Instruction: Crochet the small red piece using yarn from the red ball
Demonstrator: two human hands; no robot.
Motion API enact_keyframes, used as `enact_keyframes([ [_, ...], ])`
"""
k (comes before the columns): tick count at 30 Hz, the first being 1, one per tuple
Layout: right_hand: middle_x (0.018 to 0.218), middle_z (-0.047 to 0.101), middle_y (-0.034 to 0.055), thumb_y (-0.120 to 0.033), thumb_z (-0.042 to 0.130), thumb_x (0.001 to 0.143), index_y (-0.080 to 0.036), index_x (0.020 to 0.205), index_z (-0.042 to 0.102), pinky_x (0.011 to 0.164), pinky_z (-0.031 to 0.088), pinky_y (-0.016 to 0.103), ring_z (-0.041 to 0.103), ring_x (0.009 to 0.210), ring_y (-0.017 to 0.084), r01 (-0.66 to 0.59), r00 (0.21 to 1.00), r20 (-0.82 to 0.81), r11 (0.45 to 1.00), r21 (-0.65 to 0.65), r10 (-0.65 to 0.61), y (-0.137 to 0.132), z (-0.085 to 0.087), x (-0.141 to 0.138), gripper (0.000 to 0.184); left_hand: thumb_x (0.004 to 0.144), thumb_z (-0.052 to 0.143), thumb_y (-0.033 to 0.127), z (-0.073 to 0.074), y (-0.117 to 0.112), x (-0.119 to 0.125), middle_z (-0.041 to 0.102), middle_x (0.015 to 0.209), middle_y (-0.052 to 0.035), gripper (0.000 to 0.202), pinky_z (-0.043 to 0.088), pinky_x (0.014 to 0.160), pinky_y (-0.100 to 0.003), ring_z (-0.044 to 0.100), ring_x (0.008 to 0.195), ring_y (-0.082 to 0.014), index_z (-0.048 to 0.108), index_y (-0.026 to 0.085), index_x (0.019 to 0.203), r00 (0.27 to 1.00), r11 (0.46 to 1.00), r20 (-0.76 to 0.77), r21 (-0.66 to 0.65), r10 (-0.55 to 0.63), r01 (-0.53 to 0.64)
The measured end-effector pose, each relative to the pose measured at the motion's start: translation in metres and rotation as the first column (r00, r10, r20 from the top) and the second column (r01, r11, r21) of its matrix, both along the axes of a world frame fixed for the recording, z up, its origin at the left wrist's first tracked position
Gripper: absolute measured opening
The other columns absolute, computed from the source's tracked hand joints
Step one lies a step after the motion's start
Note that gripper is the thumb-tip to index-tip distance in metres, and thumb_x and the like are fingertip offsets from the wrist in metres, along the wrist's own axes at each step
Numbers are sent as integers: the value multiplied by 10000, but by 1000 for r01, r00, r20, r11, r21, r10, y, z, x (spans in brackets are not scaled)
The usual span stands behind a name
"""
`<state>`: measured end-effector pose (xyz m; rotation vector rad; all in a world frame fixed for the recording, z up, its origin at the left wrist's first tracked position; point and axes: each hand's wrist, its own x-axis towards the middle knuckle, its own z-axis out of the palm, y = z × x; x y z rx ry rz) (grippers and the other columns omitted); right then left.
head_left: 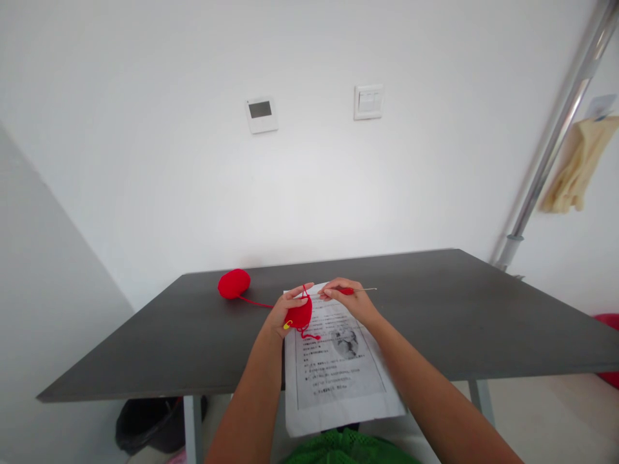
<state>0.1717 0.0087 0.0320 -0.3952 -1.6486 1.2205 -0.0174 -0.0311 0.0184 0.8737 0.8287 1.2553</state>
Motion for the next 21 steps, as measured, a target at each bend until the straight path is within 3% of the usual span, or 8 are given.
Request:
enact_keyframes([
  [8, 724, 676, 36, -370, 695, 694, -157, 733, 674, 672, 548, 320, 650, 663, 159, -77, 997, -13, 992, -104, 76, -1, 5, 3, 217, 558, 732, 97, 1, 2, -2, 664, 670, -71, 538, 426, 494, -236, 591, 511, -131, 606, 90, 1081, 995, 996, -103, -87, -14, 5],
  [14, 714, 679, 37, -346, 695, 703, -149, 733, 682, 679, 543, 315, 651, 657, 154, -99, 994, 30, 991, -92, 102, -1, 8, 8, 200, 562, 708, 110, -2, 2, -5, 642, 617, -53, 482, 383, 443, -219, 554, 458, -116, 626, 101, 1037, 998, 994, -28, -90, -58, 55],
  [21, 733, 689, 55, -327, 677, 729, -137, 753, 678, 692, 540, 325, 658, 682, 167, -158, 987, 25, 982, -108, 161, 1, 7, 12, 191, 559, 698, 120, -1, -1, -3, 621, 588, -52, 370, 385, 470, -240, 558, 495, -140, 677, 130, 928, 995, 993, -45, -84, -84, 80],
])
